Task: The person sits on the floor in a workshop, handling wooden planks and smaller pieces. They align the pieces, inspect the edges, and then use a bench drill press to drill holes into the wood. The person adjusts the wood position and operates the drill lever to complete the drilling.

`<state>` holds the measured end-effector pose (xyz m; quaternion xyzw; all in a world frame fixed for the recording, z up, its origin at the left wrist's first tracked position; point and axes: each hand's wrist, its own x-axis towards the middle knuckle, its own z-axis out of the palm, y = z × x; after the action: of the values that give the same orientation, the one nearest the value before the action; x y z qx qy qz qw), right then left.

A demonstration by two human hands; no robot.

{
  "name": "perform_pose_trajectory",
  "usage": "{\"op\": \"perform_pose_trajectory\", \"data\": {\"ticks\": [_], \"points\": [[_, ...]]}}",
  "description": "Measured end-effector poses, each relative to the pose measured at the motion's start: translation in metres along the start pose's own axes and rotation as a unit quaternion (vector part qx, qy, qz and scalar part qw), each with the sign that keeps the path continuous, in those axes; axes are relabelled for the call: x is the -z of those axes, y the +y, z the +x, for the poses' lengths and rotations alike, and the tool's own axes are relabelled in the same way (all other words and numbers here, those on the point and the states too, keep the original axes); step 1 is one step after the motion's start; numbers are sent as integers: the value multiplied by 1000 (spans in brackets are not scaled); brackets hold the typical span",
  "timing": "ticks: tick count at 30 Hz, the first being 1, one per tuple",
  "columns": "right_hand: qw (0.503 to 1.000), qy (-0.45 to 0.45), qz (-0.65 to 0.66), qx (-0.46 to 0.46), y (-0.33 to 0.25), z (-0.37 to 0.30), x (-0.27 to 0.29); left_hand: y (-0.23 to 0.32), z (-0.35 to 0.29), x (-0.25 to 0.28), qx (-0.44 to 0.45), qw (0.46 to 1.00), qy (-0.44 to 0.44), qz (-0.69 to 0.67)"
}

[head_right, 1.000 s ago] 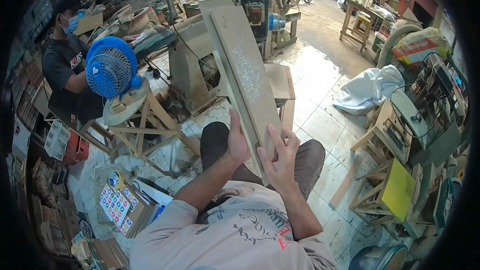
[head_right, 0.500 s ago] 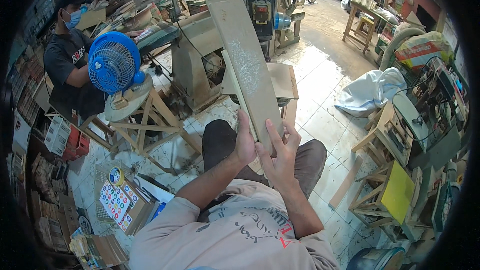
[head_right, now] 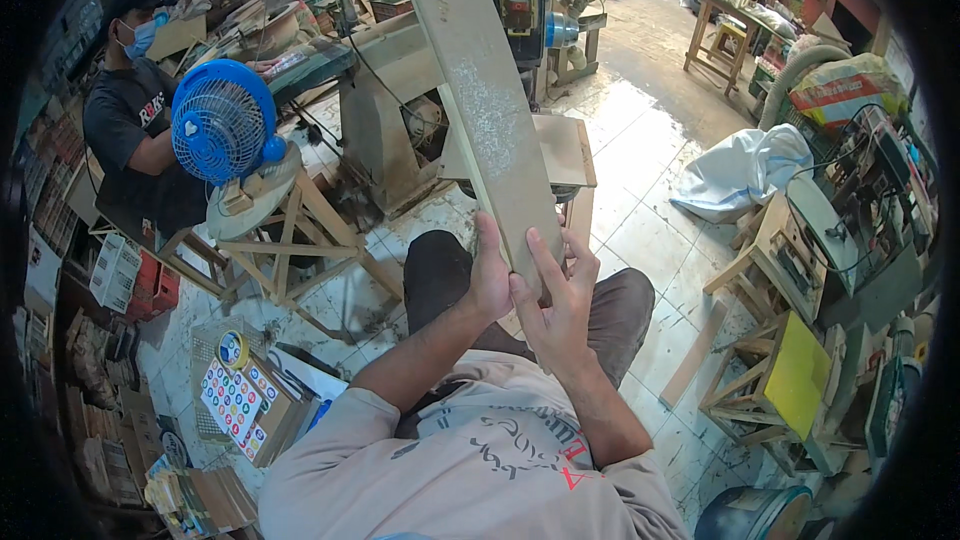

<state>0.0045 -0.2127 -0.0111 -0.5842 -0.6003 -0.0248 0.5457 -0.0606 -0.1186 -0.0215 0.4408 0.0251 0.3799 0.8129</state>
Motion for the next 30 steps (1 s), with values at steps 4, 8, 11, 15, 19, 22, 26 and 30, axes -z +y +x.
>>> {"op": "perform_pose_trajectory", "data": {"ticks": [4,8,11,15,19,22,26,30], "points": [[1000,19,-20,16,-1,0,0,2,0,-6,4,1000,3,-9],[997,34,-48,47,1,-1,-2,0,-4,-8,-10,1000,4,-5],[999,21,-22,28,-1,-1,-1,3,-8,-13,-21,1000,15,-6],[1000,-1,-16,13,-2,-5,0,0,-12,-11,-25,999,27,1],[1000,4,2,18,-5,-4,-1,-2,-13,-8,-34,999,13,14],[1000,-1,3,15,-4,-5,-1,-6,-14,-5,-36,999,19,28],[1000,5,8,23,-2,-6,-3,-7,-16,-1,-29,999,-7,34],[1000,2,5,23,0,-8,-4,-8,-17,-1,-35,998,-16,48]]}}
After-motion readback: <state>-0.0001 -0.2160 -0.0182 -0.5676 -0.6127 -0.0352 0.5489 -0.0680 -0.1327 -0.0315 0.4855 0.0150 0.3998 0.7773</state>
